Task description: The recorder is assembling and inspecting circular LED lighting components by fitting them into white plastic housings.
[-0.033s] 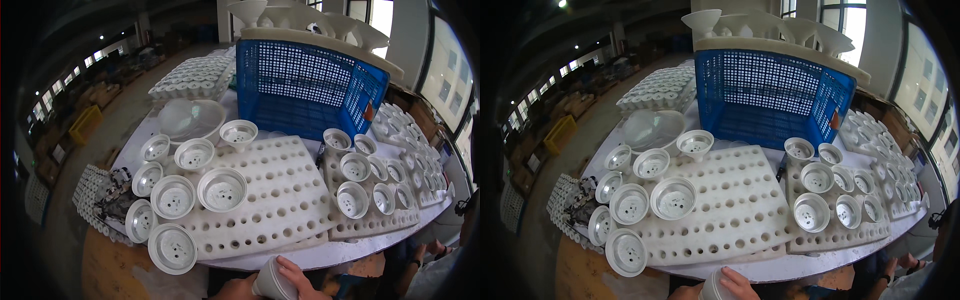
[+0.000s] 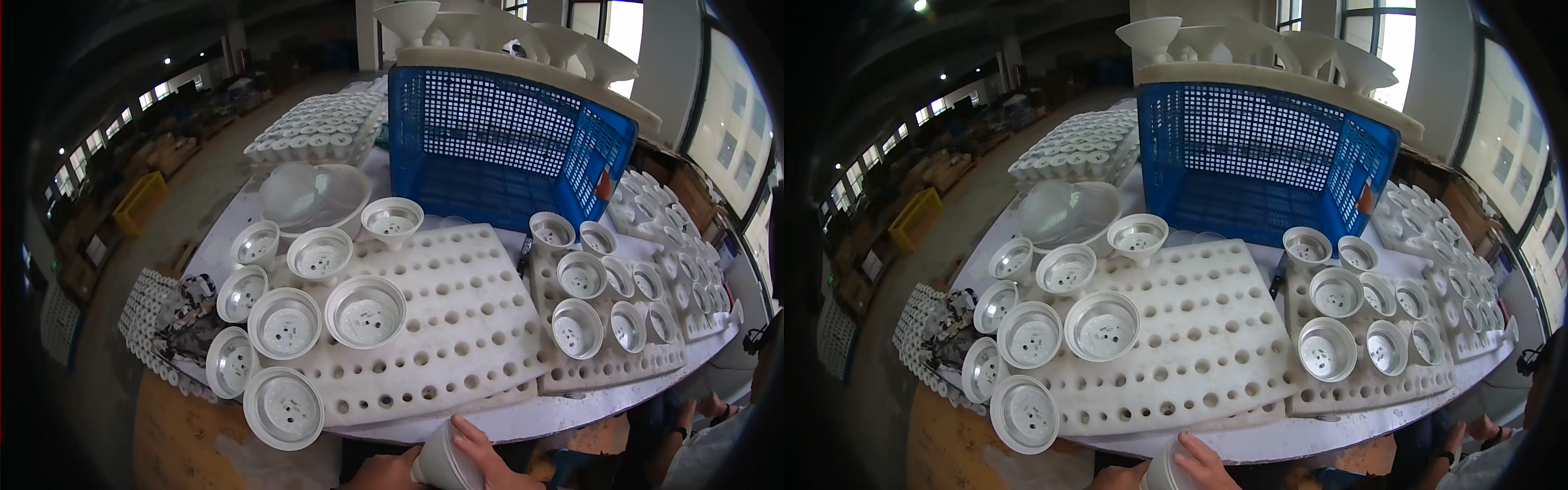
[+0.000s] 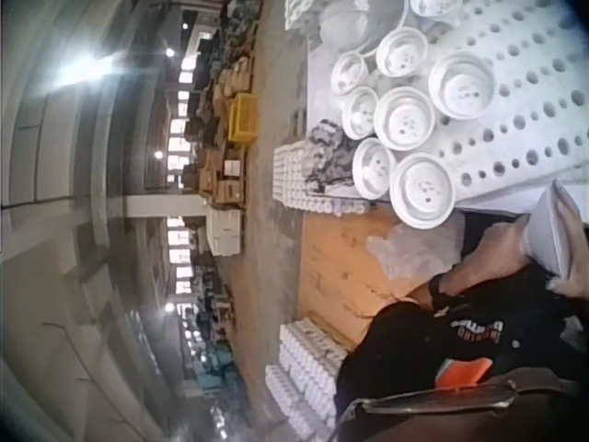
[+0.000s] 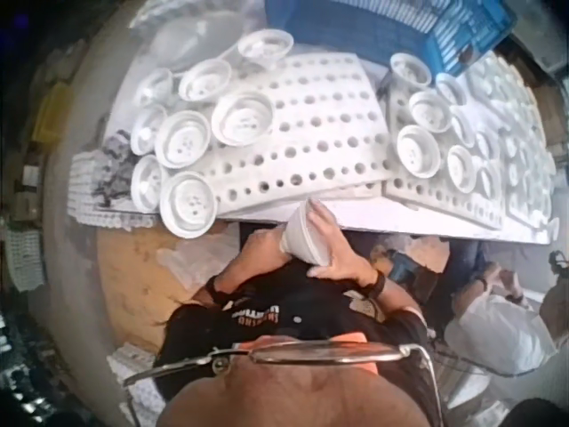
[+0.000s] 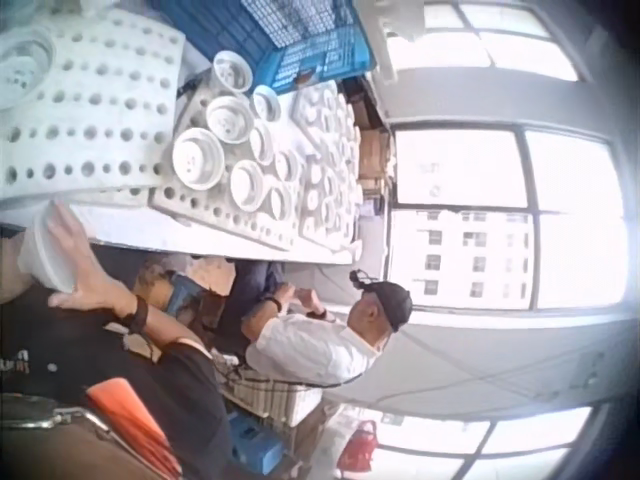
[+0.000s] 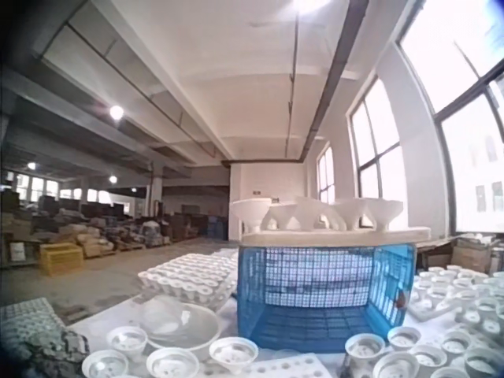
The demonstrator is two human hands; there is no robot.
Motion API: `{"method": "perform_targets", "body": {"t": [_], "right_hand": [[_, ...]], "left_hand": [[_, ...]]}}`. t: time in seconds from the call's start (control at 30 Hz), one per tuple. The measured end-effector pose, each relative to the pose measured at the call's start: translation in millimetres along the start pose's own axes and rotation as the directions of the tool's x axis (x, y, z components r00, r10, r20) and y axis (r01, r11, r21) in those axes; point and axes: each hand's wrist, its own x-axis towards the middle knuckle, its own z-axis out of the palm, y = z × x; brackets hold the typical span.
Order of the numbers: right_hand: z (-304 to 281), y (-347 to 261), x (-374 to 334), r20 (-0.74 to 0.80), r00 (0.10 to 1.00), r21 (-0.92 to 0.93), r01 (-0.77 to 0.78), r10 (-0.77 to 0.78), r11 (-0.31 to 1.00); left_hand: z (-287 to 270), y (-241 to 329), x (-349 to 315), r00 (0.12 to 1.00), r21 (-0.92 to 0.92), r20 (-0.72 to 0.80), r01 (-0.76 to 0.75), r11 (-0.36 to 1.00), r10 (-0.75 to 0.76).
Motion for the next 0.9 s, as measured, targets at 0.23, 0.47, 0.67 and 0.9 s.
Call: {"method": "perform_targets", "body": {"t": [0.23,0.47,0.67,0.9], "right_hand": [[-55,-14,63,0.189,0.948,0.195,-0.293,0.257,0.936],[-67,20,96,0.107,0.908,0.458,-0.406,0.405,0.791],[-79,11,115,0.017,0.876,0.439,-0.440,0.482,0.783],[-108,46,144,-0.222,0.815,0.207,-0.497,0.535,0.843]], "left_hand": [[1,-32,51,0.946,-0.616,0.056,-0.219,0.757,0.320],[3,-9,74,0.910,-0.272,-0.329,-0.348,0.897,0.254],[-16,1,84,0.925,-0.032,-0.347,-0.176,0.984,0.154],[-11,30,96,0.952,-0.553,-0.100,-0.294,0.780,0.288]]}}
